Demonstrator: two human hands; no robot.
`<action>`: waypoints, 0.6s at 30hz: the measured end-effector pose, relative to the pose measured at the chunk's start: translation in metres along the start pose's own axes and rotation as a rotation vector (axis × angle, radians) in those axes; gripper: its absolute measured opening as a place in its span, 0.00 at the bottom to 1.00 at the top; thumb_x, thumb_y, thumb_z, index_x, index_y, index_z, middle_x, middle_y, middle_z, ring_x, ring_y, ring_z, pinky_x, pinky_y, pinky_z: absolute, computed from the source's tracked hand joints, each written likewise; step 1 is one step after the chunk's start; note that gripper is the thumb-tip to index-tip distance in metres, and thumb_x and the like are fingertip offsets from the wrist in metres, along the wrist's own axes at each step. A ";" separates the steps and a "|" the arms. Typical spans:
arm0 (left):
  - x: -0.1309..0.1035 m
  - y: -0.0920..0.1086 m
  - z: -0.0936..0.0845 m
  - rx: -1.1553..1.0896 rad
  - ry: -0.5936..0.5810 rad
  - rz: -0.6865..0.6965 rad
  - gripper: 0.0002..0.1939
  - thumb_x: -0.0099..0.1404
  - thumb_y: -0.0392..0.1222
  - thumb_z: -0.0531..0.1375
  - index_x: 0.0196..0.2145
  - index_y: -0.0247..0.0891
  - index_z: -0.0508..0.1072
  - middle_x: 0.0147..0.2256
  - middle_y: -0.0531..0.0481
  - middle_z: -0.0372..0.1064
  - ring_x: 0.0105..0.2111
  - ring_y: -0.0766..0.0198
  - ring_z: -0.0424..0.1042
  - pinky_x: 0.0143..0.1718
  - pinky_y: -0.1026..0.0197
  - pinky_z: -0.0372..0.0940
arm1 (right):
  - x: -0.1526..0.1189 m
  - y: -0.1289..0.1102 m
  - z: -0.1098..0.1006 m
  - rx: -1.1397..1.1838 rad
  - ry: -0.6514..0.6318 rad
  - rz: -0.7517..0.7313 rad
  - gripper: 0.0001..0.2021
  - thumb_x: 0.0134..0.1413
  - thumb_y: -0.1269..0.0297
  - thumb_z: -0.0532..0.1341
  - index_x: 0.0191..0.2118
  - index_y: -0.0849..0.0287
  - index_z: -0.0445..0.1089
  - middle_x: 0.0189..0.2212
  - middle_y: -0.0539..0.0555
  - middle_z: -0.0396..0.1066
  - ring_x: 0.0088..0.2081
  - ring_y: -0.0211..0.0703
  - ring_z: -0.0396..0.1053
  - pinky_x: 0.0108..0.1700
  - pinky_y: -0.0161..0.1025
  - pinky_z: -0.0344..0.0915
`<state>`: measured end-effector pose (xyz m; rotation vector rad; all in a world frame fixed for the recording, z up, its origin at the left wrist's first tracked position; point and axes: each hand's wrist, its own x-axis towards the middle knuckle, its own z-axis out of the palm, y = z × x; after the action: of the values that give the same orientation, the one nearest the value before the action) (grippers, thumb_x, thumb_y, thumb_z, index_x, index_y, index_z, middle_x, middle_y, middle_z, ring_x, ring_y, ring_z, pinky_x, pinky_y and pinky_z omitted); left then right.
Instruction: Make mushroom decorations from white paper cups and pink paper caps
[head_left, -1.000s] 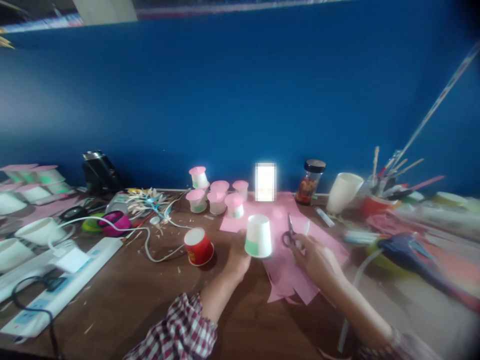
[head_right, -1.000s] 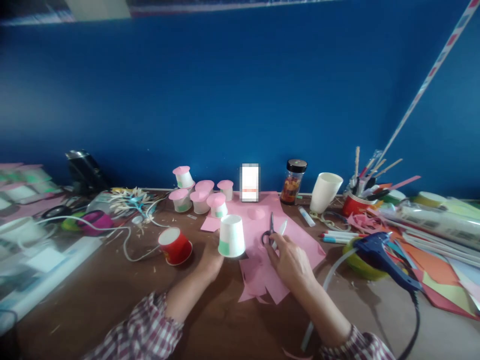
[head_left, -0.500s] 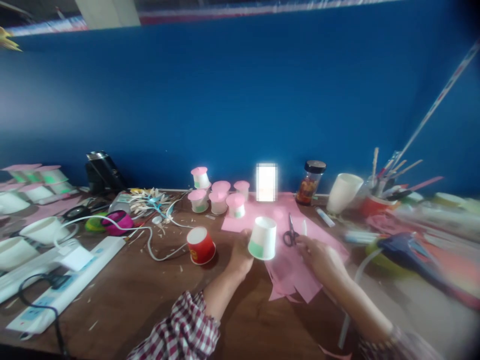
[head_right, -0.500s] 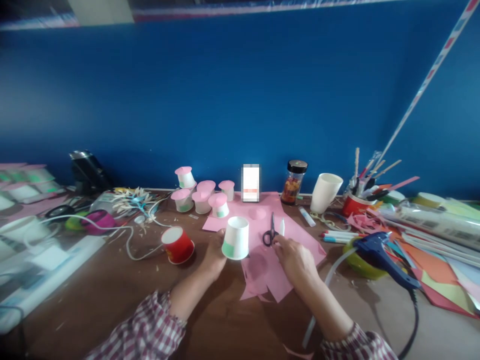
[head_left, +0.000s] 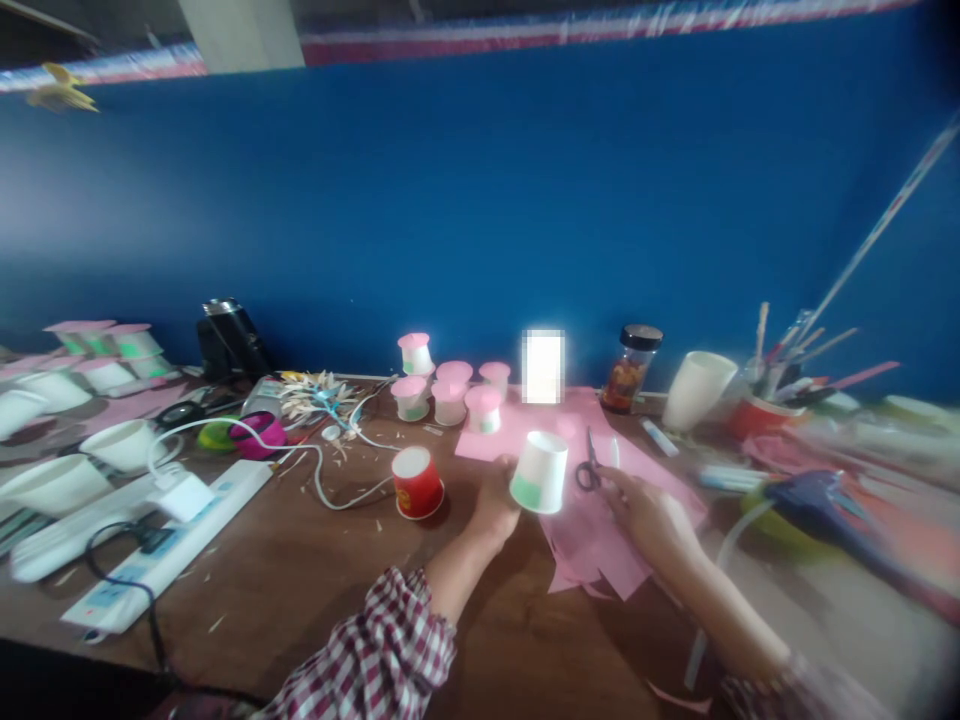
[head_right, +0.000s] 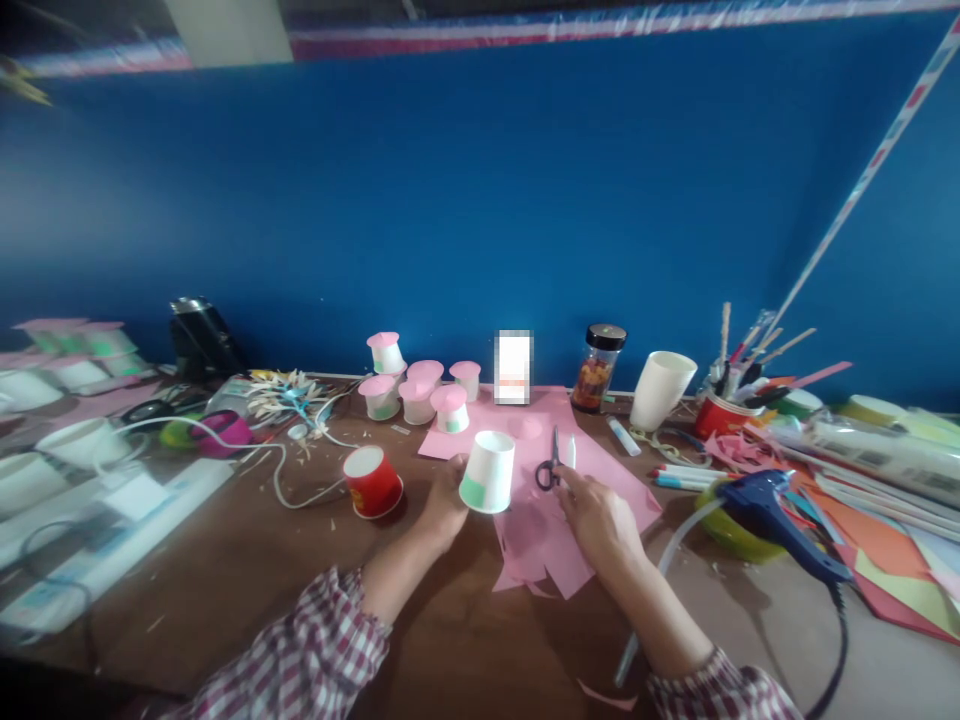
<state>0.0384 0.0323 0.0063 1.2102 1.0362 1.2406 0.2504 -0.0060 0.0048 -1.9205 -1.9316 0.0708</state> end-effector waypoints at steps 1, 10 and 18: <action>0.000 0.001 0.000 -0.001 -0.005 0.007 0.04 0.47 0.34 0.63 0.22 0.36 0.69 0.23 0.54 0.69 0.25 0.66 0.64 0.27 0.64 0.58 | 0.000 0.000 0.001 -0.017 0.000 0.000 0.16 0.62 0.63 0.51 0.52 0.54 0.69 0.34 0.55 0.76 0.32 0.47 0.74 0.29 0.37 0.61; -0.001 0.001 -0.002 -0.004 0.000 0.028 0.04 0.47 0.36 0.63 0.21 0.35 0.70 0.21 0.54 0.68 0.24 0.66 0.64 0.26 0.65 0.58 | -0.001 -0.013 -0.003 -0.093 -0.044 0.060 0.07 0.62 0.62 0.51 0.40 0.55 0.65 0.30 0.53 0.73 0.27 0.44 0.70 0.25 0.34 0.47; 0.003 -0.003 -0.004 -0.030 -0.036 0.041 0.06 0.50 0.40 0.62 0.22 0.36 0.71 0.20 0.53 0.69 0.24 0.63 0.67 0.26 0.63 0.59 | 0.001 -0.003 -0.010 -0.071 0.010 0.151 0.09 0.58 0.65 0.58 0.43 0.60 0.60 0.27 0.52 0.72 0.31 0.44 0.72 0.30 0.34 0.55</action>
<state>0.0348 0.0355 0.0027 1.2314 0.9678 1.2573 0.2508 -0.0073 0.0147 -2.1073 -1.8025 0.0369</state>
